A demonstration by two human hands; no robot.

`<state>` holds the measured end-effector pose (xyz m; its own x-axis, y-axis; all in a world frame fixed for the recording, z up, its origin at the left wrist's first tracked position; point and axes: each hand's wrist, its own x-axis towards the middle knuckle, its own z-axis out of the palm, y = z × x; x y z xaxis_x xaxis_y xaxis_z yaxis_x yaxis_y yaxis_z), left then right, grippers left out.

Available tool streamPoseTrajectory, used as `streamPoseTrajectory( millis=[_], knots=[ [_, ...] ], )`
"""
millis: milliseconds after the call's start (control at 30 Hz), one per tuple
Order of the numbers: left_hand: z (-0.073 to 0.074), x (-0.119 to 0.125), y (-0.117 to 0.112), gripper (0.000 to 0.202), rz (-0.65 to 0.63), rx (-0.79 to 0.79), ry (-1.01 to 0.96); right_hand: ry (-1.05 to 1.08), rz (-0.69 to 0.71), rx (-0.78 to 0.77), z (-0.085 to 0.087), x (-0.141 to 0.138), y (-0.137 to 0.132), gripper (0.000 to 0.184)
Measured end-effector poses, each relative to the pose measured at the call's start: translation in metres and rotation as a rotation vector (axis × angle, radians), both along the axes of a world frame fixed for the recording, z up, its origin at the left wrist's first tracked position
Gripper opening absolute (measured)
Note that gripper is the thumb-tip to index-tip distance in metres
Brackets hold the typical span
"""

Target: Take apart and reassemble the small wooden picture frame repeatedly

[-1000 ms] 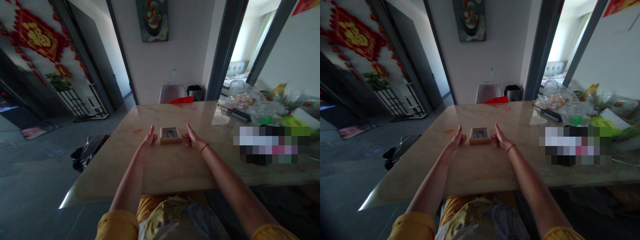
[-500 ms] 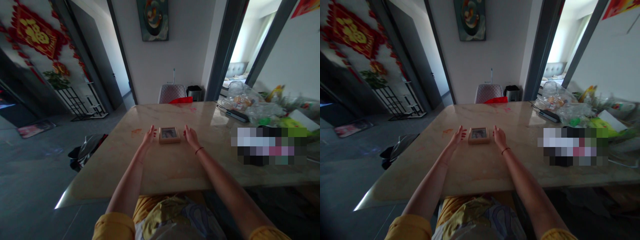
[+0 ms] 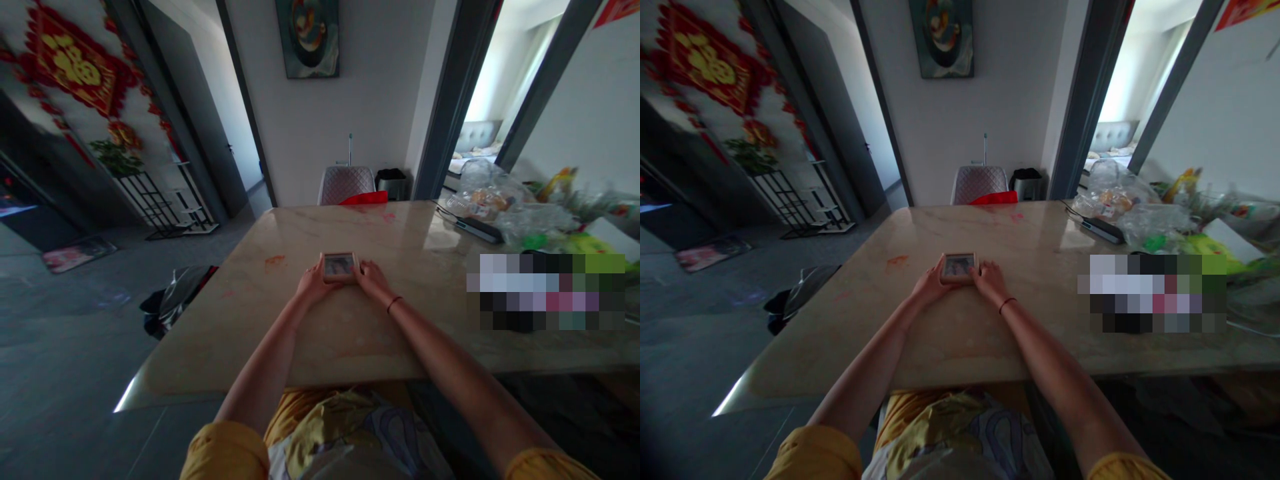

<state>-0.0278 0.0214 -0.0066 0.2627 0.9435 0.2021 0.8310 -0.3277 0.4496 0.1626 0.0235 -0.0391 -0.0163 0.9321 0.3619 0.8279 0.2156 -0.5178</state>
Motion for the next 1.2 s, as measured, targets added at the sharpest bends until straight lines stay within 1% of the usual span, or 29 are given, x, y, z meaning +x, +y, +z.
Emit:
streamPoseTrajectory(
  millis=[133,200,267,333,433,500,600,700,767,833,900,933,1000,1067,1133,1200],
  knots=[
    [0.004,0.000,-0.002,0.104,0.005,0.012,-0.042,0.080,-0.017,-0.040,0.007,0.002,-0.005,0.032],
    [0.006,0.000,-0.002,0.095,0.021,0.027,-0.046,0.194,0.001,-0.063,0.011,0.001,-0.007,0.029],
    [0.007,0.000,-0.003,0.087,0.035,0.044,-0.062,0.339,0.049,-0.072,0.013,0.001,-0.008,0.026],
    [0.009,0.000,-0.003,0.082,0.030,0.074,-0.089,0.500,0.081,-0.072,0.014,0.000,-0.007,0.029],
    [0.012,-0.001,-0.004,0.078,-0.012,0.147,-0.128,0.764,0.107,-0.091,0.015,-0.001,-0.003,0.042],
    [0.015,-0.001,-0.005,0.074,-0.040,0.200,-0.140,0.910,0.141,-0.119,0.018,0.000,-0.002,0.046],
    [0.021,-0.001,-0.009,0.074,-0.075,0.284,-0.148,1.029,0.216,-0.146,0.025,0.001,-0.004,0.044],
    [0.024,0.001,-0.012,0.074,-0.089,0.346,-0.164,1.075,0.232,-0.103,0.033,-0.001,-0.011,0.044],
    [0.024,0.004,-0.013,0.075,-0.080,0.350,-0.202,1.062,0.200,-0.043,0.038,-0.004,-0.016,0.046],
    [0.022,0.009,-0.013,0.081,-0.095,0.297,-0.303,1.006,0.161,0.034,0.041,-0.007,-0.022,0.046],
    [0.021,0.015,-0.014,0.086,-0.147,0.165,-0.495,0.883,0.121,0.134,0.043,-0.009,-0.028,0.042],
    [0.021,0.018,-0.015,0.084,-0.174,0.071,-0.621,0.792,0.099,0.191,0.043,-0.009,-0.030,0.039],
    [0.022,0.024,-0.019,0.073,-0.209,-0.131,-0.867,0.576,0.064,0.302,0.044,-0.009,-0.035,0.031],
    [0.025,0.028,-0.024,0.060,-0.208,-0.275,-1.053,0.366,0.059,0.391,0.043,-0.010,-0.037,0.024],
    [0.027,0.029,-0.028,0.047,-0.206,-0.366,-1.202,0.205,0.085,0.448,0.040,-0.014,-0.039,0.022],
    [0.029,0.029,-0.029,0.037,-0.215,-0.410,-1.346,0.097,0.120,0.487,0.038,-0.020,-0.039,0.022]
  ],
)
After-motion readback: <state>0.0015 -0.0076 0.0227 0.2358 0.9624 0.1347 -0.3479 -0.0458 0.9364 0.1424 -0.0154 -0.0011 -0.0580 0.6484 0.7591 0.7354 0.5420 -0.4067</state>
